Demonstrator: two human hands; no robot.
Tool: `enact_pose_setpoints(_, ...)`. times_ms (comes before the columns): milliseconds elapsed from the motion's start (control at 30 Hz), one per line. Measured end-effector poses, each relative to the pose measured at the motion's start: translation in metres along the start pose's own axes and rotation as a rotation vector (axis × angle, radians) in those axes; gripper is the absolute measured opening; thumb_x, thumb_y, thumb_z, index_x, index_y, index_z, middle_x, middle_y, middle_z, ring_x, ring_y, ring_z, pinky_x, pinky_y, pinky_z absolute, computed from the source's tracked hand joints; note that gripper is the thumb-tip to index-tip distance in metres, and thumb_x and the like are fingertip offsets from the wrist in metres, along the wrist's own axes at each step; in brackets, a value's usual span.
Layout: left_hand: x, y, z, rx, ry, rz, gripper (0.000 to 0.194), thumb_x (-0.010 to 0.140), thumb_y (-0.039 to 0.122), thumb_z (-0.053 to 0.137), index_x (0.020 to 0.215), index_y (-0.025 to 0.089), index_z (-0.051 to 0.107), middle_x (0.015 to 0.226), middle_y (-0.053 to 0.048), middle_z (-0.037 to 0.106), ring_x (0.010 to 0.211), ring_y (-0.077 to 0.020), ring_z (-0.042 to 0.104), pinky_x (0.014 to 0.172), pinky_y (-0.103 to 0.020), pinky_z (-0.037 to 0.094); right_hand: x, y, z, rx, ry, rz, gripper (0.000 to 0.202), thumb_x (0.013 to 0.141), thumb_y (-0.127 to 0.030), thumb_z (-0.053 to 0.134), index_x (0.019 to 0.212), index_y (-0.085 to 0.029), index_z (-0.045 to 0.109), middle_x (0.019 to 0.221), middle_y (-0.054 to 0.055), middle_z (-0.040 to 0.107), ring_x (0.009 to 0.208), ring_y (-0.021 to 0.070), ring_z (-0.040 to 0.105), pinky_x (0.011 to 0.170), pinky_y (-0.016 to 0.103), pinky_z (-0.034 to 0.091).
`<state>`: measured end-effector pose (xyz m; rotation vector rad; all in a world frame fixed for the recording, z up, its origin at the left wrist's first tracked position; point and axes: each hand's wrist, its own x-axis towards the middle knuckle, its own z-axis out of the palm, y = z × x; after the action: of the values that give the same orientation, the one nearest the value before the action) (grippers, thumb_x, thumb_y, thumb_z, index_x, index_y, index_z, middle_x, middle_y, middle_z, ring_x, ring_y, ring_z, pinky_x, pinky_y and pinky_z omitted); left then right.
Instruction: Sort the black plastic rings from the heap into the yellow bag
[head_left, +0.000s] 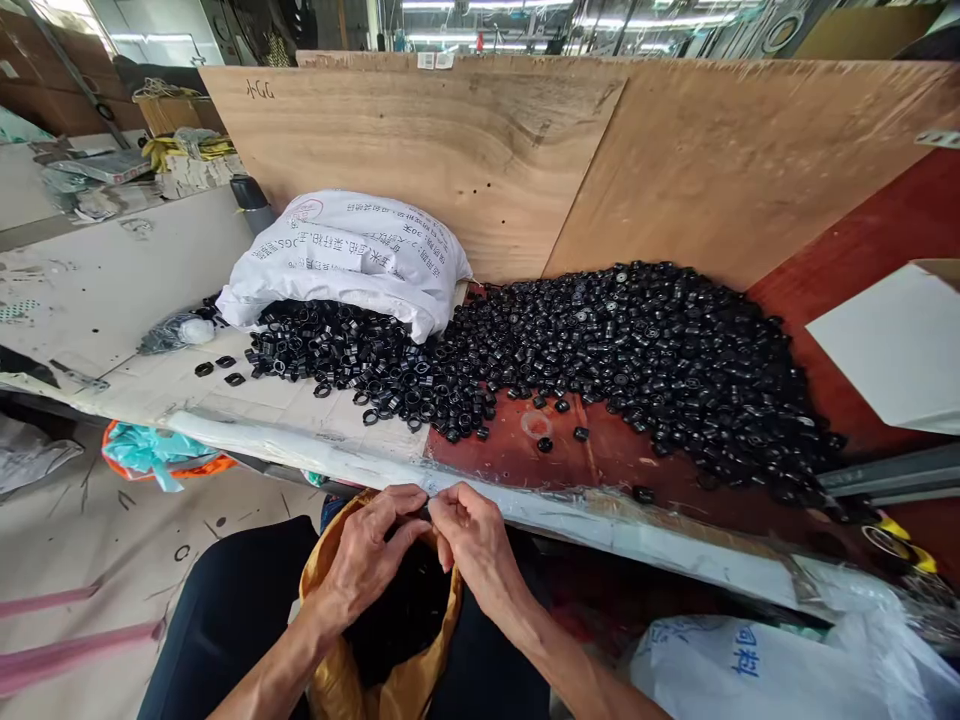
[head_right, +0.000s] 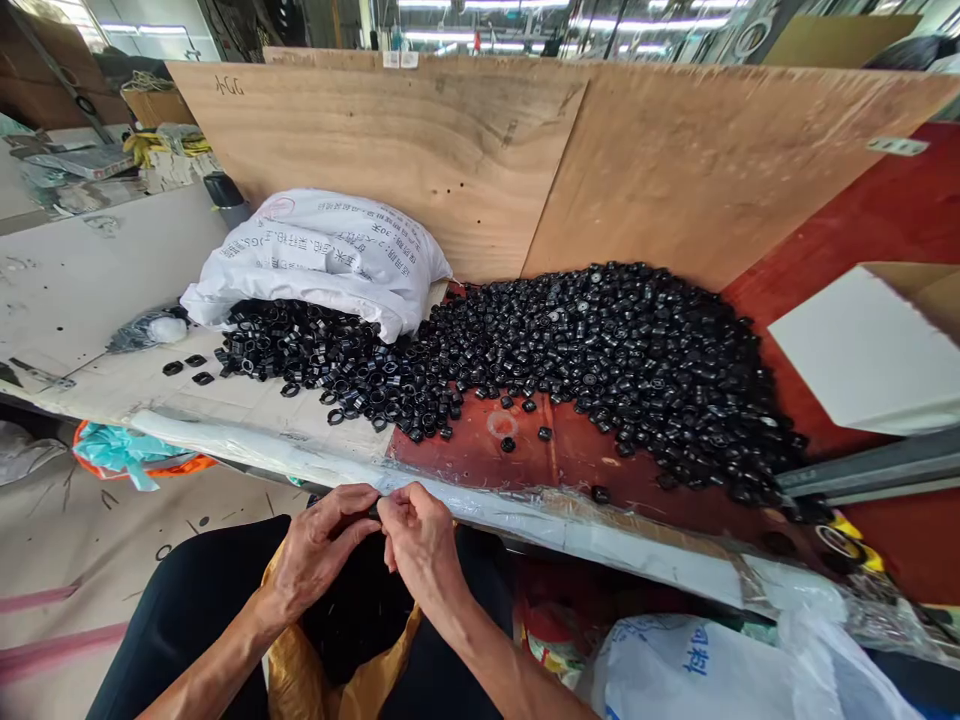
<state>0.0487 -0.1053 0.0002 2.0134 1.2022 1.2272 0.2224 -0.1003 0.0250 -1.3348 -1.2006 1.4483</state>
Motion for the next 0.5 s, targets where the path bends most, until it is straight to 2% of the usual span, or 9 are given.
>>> enact_pose_setpoints(100,-0.003,-0.004,-0.009,0.208,-0.099,0.28,0.039,0.099,0.007,0.06,0.136,0.021,0.062,0.126,-0.012,0.074,0.116,-0.0205,0.073,0.099,-0.032,0.062,-0.003,-0.004,0.01,0.26,-0.023,0.194,0.037,0.085,-0.053,0.067,0.071,-0.022,0.054,0.051,-0.007,0.05,0.036,0.0081,0.04,0.04,0.023,0.035)
enact_pose_setpoints(167,-0.002,-0.006,-0.016,0.286,-0.156,0.412,0.046,0.1,0.003,0.054,0.143,0.018,0.056,0.13,-0.015,0.073,0.124,-0.0222,0.07,0.104,-0.035,0.06,-0.004,-0.006,0.013,0.395,-0.059,0.307,0.041,0.078,-0.055,0.074,0.068,-0.021,0.054,0.055,-0.006,0.051,0.039,0.0076,0.041,0.04,0.023,0.037)
enact_pose_setpoints(233,0.0,-0.006,-0.025,0.298,-0.217,0.49,0.048,0.1,0.003,0.051,0.146,0.017,0.053,0.132,-0.017,0.072,0.128,-0.0245,0.067,0.107,-0.038,0.058,-0.005,-0.005,0.012,0.459,-0.101,0.404,0.04,0.076,-0.054,0.076,0.068,-0.02,0.055,0.058,-0.005,0.052,0.041,0.0078,0.042,0.041,0.023,0.039)
enact_pose_setpoints(267,0.002,-0.005,-0.031,0.273,-0.245,0.488,0.046,0.101,0.004,0.051,0.145,0.017,0.054,0.133,-0.017,0.072,0.128,-0.0248,0.068,0.106,-0.039,0.059,-0.005,-0.005,0.01,0.425,-0.133,0.422,0.04,0.079,-0.055,0.073,0.067,-0.02,0.056,0.057,-0.005,0.052,0.041,0.0084,0.042,0.041,0.023,0.038)
enact_pose_setpoints(300,0.005,-0.002,-0.037,0.233,-0.29,0.444,0.042,0.101,0.006,0.052,0.141,0.018,0.057,0.131,-0.016,0.072,0.125,-0.0245,0.069,0.104,-0.038,0.06,-0.005,-0.004,0.007,0.333,-0.168,0.399,0.041,0.083,-0.055,0.069,0.065,-0.021,0.056,0.055,-0.004,0.051,0.04,0.0091,0.042,0.041,0.024,0.037)
enact_pose_setpoints(367,0.015,0.007,-0.049,0.134,-0.451,0.239,0.027,0.1,0.015,0.06,0.125,0.02,0.066,0.118,-0.011,0.077,0.107,-0.0218,0.076,0.091,-0.031,0.063,0.0,-0.004,-0.003,0.02,-0.17,0.215,0.046,0.09,-0.053,0.062,0.058,-0.021,0.053,0.05,-0.003,0.048,0.04,0.0105,0.042,0.043,0.025,0.034)
enact_pose_setpoints(433,0.03,0.016,-0.057,0.056,-0.669,-0.021,0.012,0.094,0.026,0.071,0.105,0.02,0.071,0.093,-0.003,0.078,0.082,-0.0175,0.076,0.07,-0.023,0.06,0.011,-0.006,-0.017,-0.314,-0.032,-0.09,0.043,0.093,-0.044,0.062,0.057,-0.021,0.053,0.051,-0.002,0.05,0.047,0.0127,0.047,0.05,0.026,0.035)
enact_pose_setpoints(467,0.039,0.019,-0.057,0.042,-0.735,-0.115,0.013,0.092,0.031,0.074,0.097,0.02,0.072,0.083,0.001,0.076,0.072,-0.0157,0.073,0.062,-0.022,0.056,0.019,-0.007,-0.023,-0.441,0.075,-0.238,0.036,0.093,-0.038,0.062,0.062,-0.021,0.057,0.056,-0.001,0.055,0.053,0.0142,0.051,0.055,0.026,0.038)
enact_pose_setpoints(500,0.048,0.02,-0.054,0.056,-0.713,-0.174,0.015,0.091,0.034,0.075,0.092,0.02,0.071,0.076,0.002,0.073,0.066,-0.0143,0.069,0.058,-0.021,0.052,0.028,-0.009,-0.029,-0.542,0.172,-0.357,0.025,0.093,-0.033,0.062,0.07,-0.021,0.062,0.064,0.001,0.061,0.06,0.016,0.056,0.06,0.027,0.041)
